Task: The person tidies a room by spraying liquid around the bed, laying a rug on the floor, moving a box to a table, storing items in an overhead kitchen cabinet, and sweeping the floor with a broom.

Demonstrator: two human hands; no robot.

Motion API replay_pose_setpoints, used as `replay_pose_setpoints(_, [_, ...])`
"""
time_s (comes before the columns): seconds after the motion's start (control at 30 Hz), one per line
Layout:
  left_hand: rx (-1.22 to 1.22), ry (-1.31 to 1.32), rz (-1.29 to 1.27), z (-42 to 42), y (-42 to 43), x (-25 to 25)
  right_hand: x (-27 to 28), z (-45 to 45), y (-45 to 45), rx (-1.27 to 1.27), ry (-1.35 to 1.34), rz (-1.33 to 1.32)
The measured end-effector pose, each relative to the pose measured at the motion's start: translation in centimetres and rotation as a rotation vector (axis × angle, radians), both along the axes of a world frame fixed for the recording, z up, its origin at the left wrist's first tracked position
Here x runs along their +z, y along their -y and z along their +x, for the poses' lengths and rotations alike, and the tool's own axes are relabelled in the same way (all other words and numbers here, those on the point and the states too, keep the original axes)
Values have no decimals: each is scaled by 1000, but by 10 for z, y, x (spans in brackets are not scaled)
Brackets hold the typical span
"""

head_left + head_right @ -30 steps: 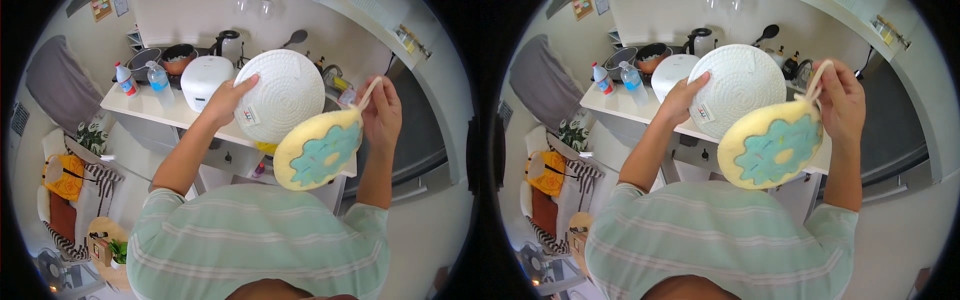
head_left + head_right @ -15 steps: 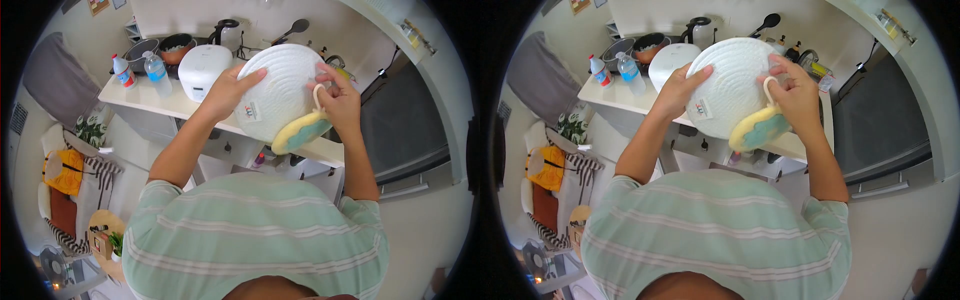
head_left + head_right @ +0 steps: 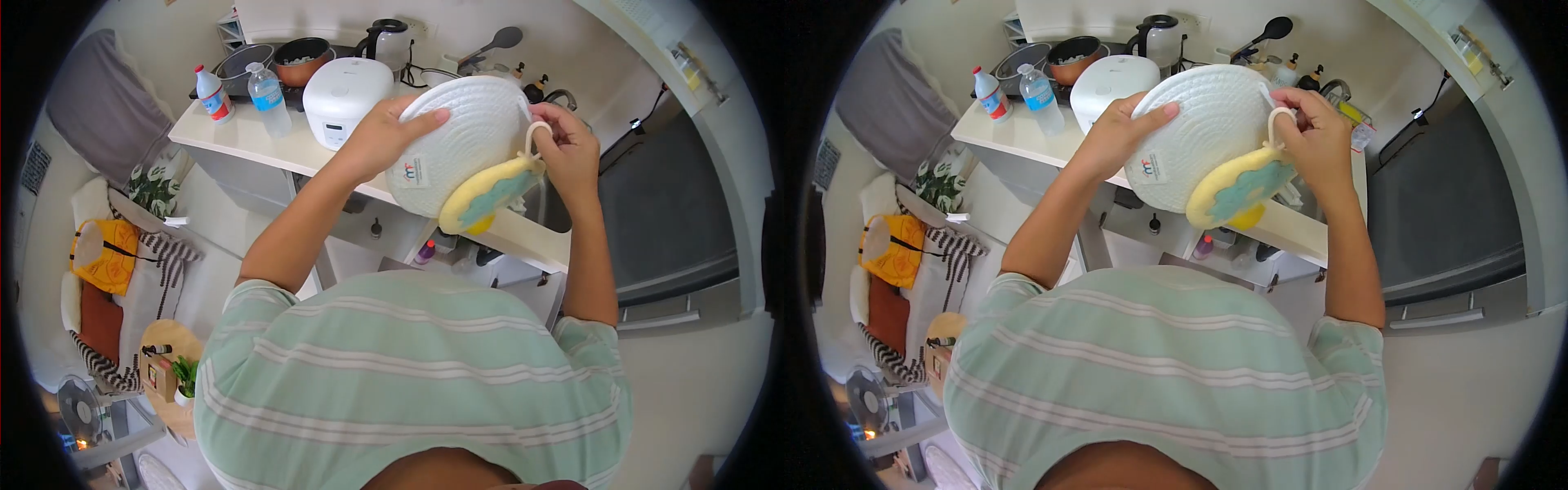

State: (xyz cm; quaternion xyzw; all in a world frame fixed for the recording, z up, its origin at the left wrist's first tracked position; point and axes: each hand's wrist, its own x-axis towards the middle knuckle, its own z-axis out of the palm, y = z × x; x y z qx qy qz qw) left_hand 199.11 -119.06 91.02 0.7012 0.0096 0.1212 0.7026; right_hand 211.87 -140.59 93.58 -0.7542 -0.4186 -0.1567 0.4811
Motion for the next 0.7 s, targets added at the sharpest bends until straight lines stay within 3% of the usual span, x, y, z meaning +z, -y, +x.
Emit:
replay_pose_setpoints(0.07, [-26, -72, 48, -4, -6, 1, 12, -4, 3, 42, 27, -23])
replay_pose_setpoints(0.17, [-81, 93, 187, 8, -17, -25, 35, -21, 7, 73, 103, -209])
replay_pose_setpoints(0.27, [56, 313, 436, 6, 7, -22, 28, -42, -2, 156, 120, -354])
replay_pose_setpoints(0.37, [-31, 458, 678, 4, 27, -17, 21, -56, -14, 220, 193, -420])
replay_pose_setpoints(0.47, [-23, 381, 416, 10, 37, -21, 14, -58, -16, 217, 27, -261])
replay_pose_setpoints(0.6, [42, 333, 329, 12, 36, -19, 2, -57, -15, 172, -272, 5])
replay_pose_setpoints(0.63, [71, 348, 314, 13, 36, -19, -3, -51, -12, 69, -134, -63])
replay_pose_setpoints(0.7, [140, 421, 324, 20, 39, -16, -12, -49, -12, 114, -109, -104])
